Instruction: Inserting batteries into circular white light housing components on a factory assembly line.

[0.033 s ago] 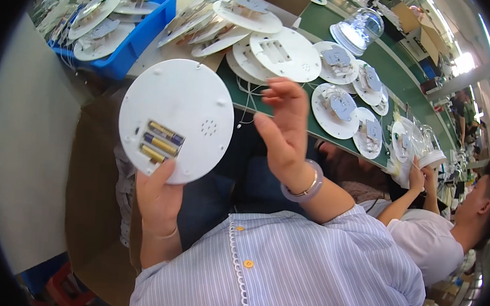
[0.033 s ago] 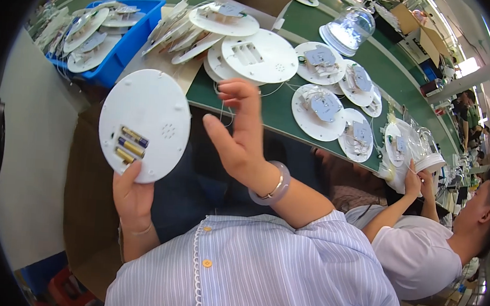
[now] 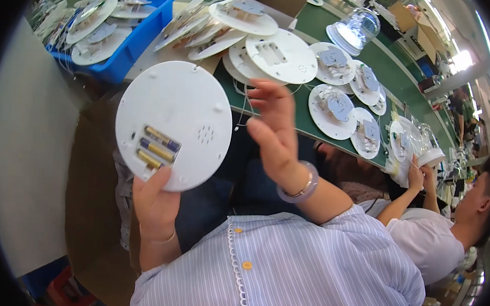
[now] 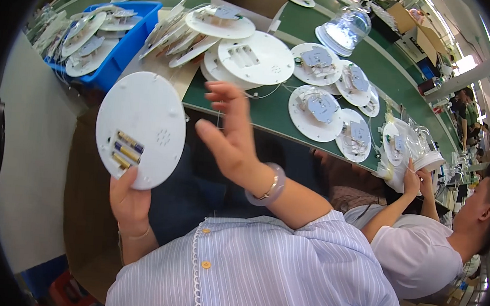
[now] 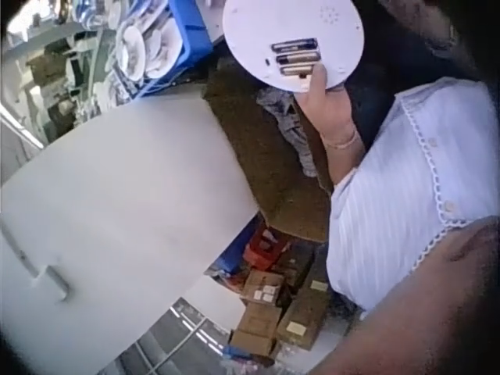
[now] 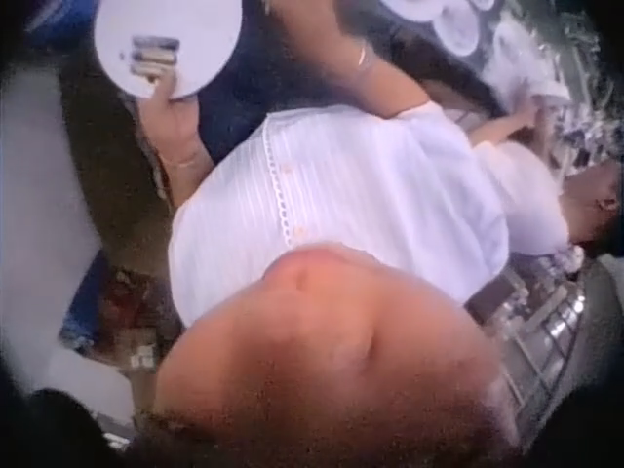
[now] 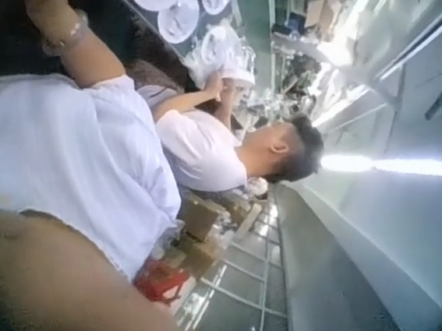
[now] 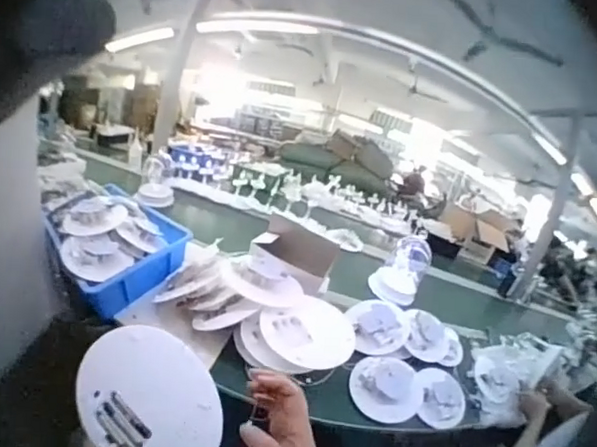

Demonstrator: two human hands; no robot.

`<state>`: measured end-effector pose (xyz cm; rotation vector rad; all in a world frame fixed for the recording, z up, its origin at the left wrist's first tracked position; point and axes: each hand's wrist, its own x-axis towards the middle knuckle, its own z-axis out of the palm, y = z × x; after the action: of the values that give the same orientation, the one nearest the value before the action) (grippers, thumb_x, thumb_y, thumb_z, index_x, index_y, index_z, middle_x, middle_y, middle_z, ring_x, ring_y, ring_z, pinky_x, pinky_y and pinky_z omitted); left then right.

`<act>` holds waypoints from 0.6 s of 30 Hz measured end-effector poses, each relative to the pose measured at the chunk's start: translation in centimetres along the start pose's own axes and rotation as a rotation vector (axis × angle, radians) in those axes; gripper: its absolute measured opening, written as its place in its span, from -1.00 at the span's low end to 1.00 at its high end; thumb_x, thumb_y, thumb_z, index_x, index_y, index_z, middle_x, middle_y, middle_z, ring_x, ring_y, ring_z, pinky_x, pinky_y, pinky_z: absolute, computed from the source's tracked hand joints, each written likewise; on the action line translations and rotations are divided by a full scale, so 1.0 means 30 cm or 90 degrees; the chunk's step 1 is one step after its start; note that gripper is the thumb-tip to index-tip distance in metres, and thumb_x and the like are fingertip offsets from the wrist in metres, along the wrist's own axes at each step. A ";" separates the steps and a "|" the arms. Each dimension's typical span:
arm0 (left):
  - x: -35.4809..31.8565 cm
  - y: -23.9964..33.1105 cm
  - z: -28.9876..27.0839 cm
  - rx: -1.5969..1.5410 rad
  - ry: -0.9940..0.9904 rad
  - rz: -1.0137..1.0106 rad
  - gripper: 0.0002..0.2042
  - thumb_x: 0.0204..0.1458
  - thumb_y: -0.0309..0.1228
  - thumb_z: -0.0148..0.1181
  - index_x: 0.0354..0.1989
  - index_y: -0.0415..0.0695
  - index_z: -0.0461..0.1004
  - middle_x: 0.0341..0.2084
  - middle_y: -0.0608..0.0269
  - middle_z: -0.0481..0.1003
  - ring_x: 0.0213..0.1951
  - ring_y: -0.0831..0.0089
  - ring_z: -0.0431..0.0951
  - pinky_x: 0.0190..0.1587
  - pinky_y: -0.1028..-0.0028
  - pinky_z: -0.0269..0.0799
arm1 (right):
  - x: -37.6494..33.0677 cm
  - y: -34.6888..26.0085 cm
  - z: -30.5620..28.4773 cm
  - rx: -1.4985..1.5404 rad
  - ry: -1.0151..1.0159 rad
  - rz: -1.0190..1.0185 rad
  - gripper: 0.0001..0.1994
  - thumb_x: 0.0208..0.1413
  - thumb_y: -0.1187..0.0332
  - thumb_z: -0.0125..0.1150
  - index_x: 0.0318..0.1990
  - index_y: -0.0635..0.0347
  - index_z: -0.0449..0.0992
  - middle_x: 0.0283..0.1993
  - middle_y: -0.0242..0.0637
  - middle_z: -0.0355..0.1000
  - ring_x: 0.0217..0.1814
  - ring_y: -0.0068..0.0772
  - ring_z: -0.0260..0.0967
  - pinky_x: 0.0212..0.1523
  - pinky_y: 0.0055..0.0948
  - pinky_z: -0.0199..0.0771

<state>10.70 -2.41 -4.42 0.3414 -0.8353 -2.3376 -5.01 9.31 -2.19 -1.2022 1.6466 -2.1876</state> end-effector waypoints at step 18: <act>-0.087 0.064 -0.022 -0.120 -0.282 0.107 -0.36 -0.03 0.04 -0.20 0.12 -0.17 -0.05 0.05 0.19 0.15 0.04 0.45 0.20 0.04 0.40 0.16 | -0.142 0.042 0.086 0.410 -0.546 0.347 -0.89 -0.04 0.41 0.06 -0.42 0.25 0.32 -0.36 -0.31 0.31 -0.27 -0.55 0.24 -0.19 -0.57 0.24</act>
<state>13.89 -2.21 -3.61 -0.3281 -0.7963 -2.3395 -0.86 9.26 -5.22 -1.0727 0.7076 -1.3647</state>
